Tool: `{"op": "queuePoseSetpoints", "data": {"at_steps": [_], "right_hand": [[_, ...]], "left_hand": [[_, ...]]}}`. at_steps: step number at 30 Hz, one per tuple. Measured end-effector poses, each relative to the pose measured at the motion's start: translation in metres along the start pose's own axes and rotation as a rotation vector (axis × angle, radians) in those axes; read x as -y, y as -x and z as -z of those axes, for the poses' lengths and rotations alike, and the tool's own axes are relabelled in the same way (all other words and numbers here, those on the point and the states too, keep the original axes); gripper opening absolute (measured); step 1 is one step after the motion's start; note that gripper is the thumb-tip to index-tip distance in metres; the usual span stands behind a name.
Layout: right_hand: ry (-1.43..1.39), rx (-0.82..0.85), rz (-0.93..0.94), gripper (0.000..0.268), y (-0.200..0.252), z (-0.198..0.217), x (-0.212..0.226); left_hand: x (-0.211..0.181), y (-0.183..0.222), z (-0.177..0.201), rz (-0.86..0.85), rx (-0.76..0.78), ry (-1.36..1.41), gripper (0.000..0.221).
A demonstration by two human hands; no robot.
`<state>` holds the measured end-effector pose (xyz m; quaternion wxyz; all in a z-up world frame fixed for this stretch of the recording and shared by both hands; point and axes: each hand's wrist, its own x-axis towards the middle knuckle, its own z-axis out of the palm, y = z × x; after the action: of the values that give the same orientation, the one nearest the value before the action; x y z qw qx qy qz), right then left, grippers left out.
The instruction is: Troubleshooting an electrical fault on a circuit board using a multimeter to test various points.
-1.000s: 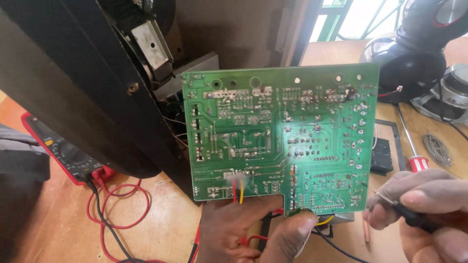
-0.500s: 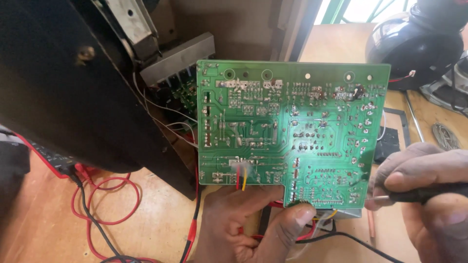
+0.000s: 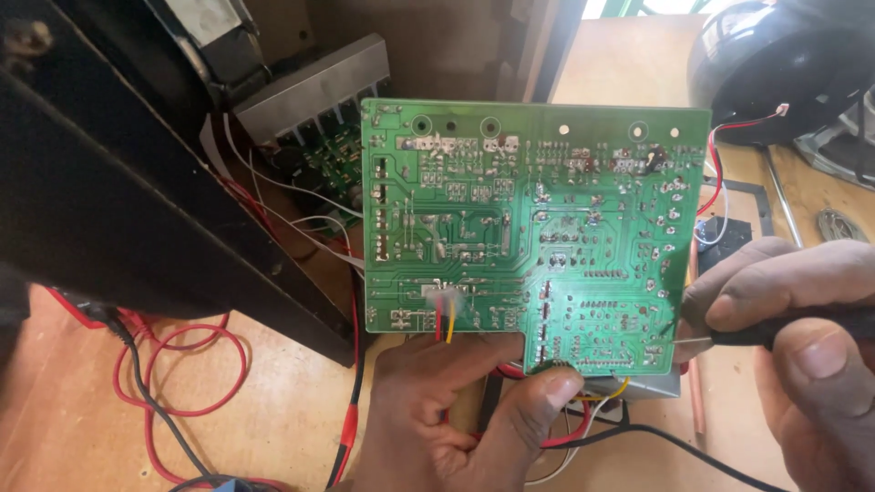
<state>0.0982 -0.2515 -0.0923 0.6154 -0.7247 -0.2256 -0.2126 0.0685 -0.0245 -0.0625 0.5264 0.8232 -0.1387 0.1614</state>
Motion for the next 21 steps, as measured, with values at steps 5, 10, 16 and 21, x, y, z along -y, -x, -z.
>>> {"op": "queuePoseSetpoints", "data": {"at_steps": [5, 10, 16, 21], "right_hand": [[-0.024, 0.036, -0.052, 0.030, 0.004, 0.002, -0.004], [-0.001, 0.056, -0.107, 0.032, 0.010, 0.004, -0.016], [0.212, 0.036, -0.144, 0.035, 0.010, -0.004, -0.021], [0.233, -0.021, -0.246, 0.030, 0.015, -0.007, -0.017]], "left_hand": [[0.010, 0.007, -0.007, 0.042, -0.047, 0.128, 0.025], [0.026, 0.010, -0.014, 0.083, -0.047, 0.083, 0.024], [0.035, 0.009, -0.013, -0.006, -0.014, 0.123, 0.023], [0.043, 0.010, -0.021, 0.019, -0.027, 0.111, 0.024]]}}
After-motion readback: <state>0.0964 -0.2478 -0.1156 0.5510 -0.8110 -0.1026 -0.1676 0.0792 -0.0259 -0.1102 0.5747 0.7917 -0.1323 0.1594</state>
